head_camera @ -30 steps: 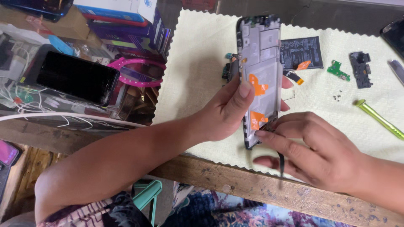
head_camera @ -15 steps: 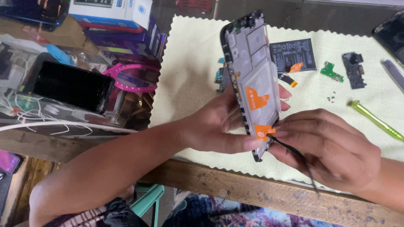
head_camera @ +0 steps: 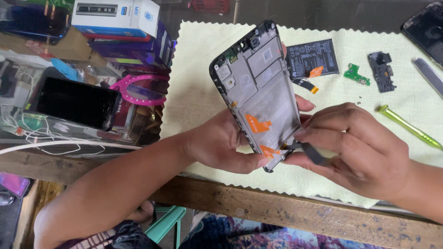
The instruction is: The person disassembles a mobile phone by removing internal components, including the battery and circuit boards, using a screwdriver and by hand.
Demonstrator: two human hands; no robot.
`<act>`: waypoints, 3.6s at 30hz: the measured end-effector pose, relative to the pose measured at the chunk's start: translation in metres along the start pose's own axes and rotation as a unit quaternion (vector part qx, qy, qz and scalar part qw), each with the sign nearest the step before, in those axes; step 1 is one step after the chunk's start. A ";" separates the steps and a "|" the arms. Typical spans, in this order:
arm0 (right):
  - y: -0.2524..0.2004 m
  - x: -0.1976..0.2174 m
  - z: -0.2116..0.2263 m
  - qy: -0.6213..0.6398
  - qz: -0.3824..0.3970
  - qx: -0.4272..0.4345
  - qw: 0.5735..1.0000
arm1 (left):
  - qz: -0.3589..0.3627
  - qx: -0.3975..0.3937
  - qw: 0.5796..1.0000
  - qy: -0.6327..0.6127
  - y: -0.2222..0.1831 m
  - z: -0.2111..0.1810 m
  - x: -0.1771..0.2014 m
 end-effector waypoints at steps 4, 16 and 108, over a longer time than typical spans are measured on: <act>-0.001 -0.001 0.001 -0.004 -0.012 -0.005 1.000 | -0.008 0.006 1.000 -0.014 -0.001 0.000 0.001; -0.005 0.019 -0.012 0.192 0.083 -0.268 0.940 | -0.050 -0.010 0.998 0.034 0.005 0.000 0.002; -0.008 -0.014 -0.006 -0.075 0.001 -0.029 0.997 | -0.200 -0.105 0.974 0.035 0.019 0.007 -0.006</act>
Point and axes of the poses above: each hand's wrist, its own y-axis towards the middle knuckle, its own x-axis out of the back of the hand, z = x × y, the point moved 2 cm from there along y, towards the middle knuckle, and after that the axes turned 3 degrees about y, right-handed, at the moved point
